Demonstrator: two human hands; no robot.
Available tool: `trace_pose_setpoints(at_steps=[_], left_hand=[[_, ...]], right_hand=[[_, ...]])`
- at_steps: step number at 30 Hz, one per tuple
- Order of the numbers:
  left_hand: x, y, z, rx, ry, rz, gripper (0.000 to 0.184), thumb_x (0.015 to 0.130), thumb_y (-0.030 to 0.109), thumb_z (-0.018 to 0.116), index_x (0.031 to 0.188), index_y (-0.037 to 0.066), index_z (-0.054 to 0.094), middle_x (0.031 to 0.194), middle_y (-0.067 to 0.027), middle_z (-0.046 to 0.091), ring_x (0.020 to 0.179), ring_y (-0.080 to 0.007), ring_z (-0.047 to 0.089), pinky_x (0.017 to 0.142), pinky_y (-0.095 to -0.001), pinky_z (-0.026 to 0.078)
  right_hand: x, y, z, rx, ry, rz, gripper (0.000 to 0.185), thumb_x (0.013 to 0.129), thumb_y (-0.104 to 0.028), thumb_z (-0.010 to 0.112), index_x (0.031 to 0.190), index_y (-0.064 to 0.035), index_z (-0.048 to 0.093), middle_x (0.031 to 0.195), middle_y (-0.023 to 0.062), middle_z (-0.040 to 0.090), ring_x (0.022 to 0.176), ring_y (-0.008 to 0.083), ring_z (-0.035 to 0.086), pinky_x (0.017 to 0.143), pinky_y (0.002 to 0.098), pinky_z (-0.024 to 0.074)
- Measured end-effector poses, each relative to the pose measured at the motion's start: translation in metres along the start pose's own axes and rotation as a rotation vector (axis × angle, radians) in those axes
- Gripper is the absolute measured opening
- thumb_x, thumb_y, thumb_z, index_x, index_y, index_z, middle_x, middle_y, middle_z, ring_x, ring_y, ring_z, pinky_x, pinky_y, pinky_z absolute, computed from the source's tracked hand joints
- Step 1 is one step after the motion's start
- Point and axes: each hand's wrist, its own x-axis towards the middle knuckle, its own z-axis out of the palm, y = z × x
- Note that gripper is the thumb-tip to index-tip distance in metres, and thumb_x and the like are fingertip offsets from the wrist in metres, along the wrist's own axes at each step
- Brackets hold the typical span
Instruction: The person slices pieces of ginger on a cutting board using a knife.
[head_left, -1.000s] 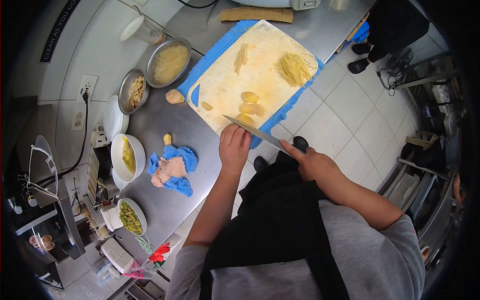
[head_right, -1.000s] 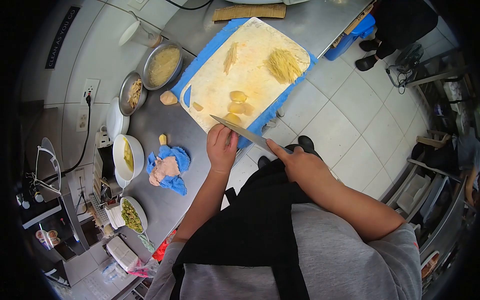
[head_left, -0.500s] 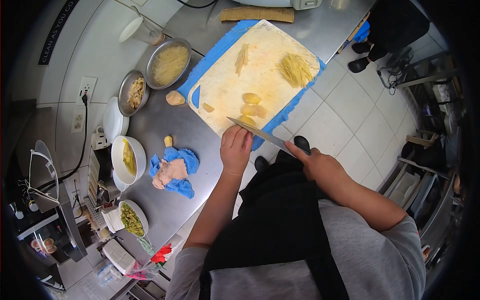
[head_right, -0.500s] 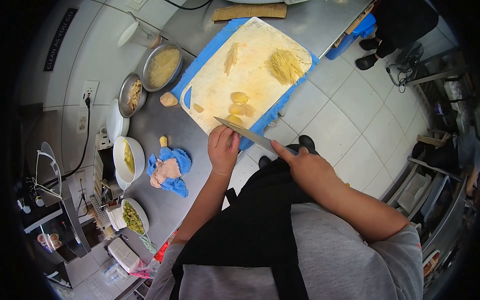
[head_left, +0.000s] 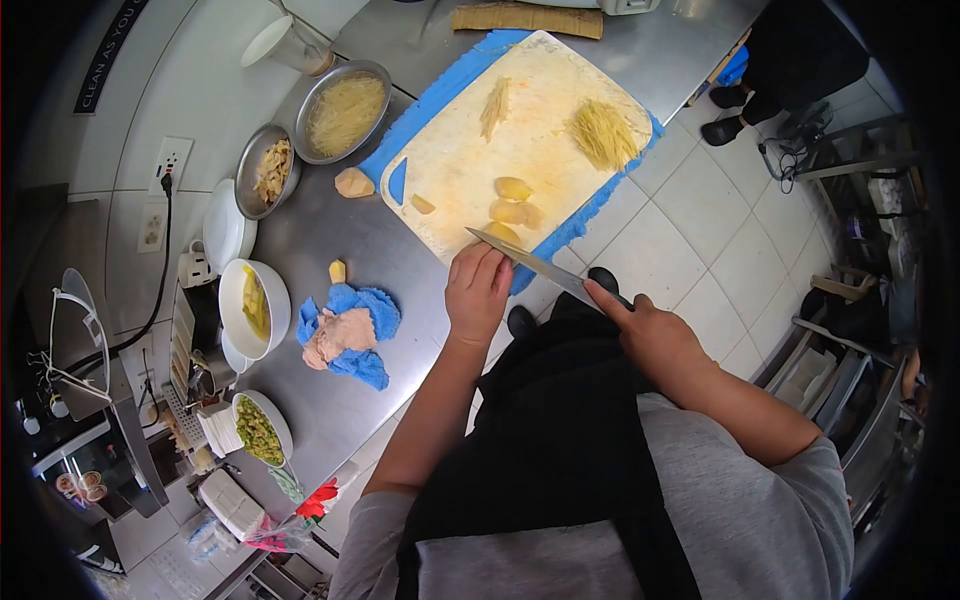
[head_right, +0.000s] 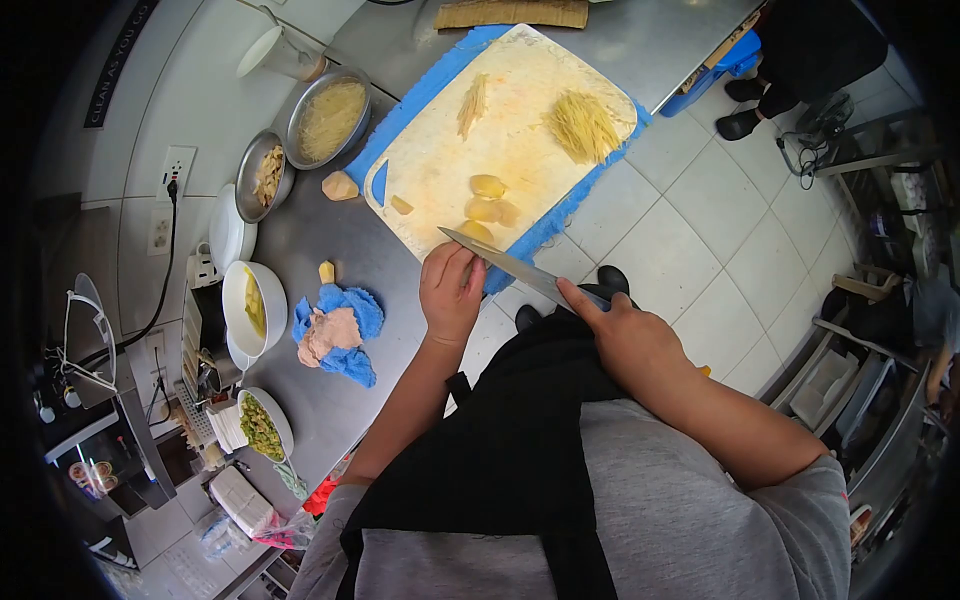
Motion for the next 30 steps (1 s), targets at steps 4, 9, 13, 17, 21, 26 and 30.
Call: trace_pose_setpoints(at_steps=[4,9,13,17,21,26,30], left_hand=[[0.000,-0.001,0.000,0.003,0.004,0.006,0.026,0.072,-0.001,0.074,0.096,0.005,0.066,0.100,-0.0092,0.064,0.092,-0.0287,0.062,0.081,-0.0370,0.051],[0.000,0.000,0.001,0.028,0.011,-0.002,0.026,0.073,0.002,0.076,0.097,0.008,0.068,0.101,-0.0058,0.064,0.093,-0.0261,0.064,0.081,-0.0344,0.053],[0.002,0.001,0.001,0.012,0.023,0.010,0.025,0.072,0.000,0.076,0.095,0.005,0.066,0.099,-0.0088,0.064,0.090,-0.0280,0.062,0.079,-0.0362,0.051],[0.003,0.002,0.001,0.009,0.025,0.014,0.023,0.073,0.000,0.076,0.093,0.006,0.067,0.097,-0.0083,0.064,0.089,-0.0275,0.062,0.079,-0.0360,0.051],[0.003,0.002,0.000,0.018,0.003,0.000,0.024,0.074,0.003,0.076,0.096,0.008,0.068,0.099,-0.0062,0.065,0.092,-0.0260,0.063,0.082,-0.0348,0.052],[0.003,0.002,0.000,0.020,0.000,0.015,0.023,0.075,0.003,0.075,0.095,0.007,0.067,0.097,-0.0073,0.064,0.091,-0.0269,0.063,0.081,-0.0354,0.052],[0.001,-0.001,-0.003,-0.013,-0.048,-0.034,0.021,0.079,0.007,0.072,0.099,0.007,0.067,0.104,-0.0084,0.062,0.097,-0.0290,0.060,0.085,-0.0390,0.049]], right_hand=[[0.008,-0.003,0.000,0.020,-0.003,-0.012,0.073,0.091,-0.007,0.050,0.154,-0.0330,0.022,0.093,0.0228,0.060,0.068,0.0358,0.067,0.059,0.0429,0.0569],[0.017,-0.002,0.005,0.045,0.029,-0.027,0.073,0.091,-0.007,0.050,0.153,-0.0326,0.023,0.093,0.0225,0.060,0.069,0.0361,0.067,0.060,0.0432,0.0569],[0.005,0.005,0.002,0.030,-0.040,0.002,0.072,0.091,-0.007,0.050,0.153,-0.0322,0.023,0.094,0.0229,0.060,0.070,0.0371,0.067,0.062,0.0439,0.0570],[0.008,0.007,0.005,0.035,-0.035,0.004,0.073,0.090,-0.006,0.050,0.153,-0.0317,0.024,0.093,0.0233,0.061,0.070,0.0379,0.067,0.063,0.0445,0.0570],[0.032,0.000,0.009,0.076,0.018,-0.030,0.073,0.089,-0.005,0.051,0.153,-0.0304,0.025,0.094,0.0236,0.061,0.073,0.0380,0.067,0.064,0.0441,0.0566],[0.058,-0.006,0.013,0.091,0.073,-0.055,0.074,0.088,-0.005,0.052,0.153,-0.0286,0.026,0.096,0.0232,0.061,0.077,0.0370,0.068,0.065,0.0428,0.0561],[0.058,-0.009,0.011,0.090,0.043,-0.028,0.075,0.088,-0.004,0.054,0.153,-0.0283,0.026,0.097,0.0222,0.061,0.079,0.0355,0.068,0.067,0.0414,0.0560]])
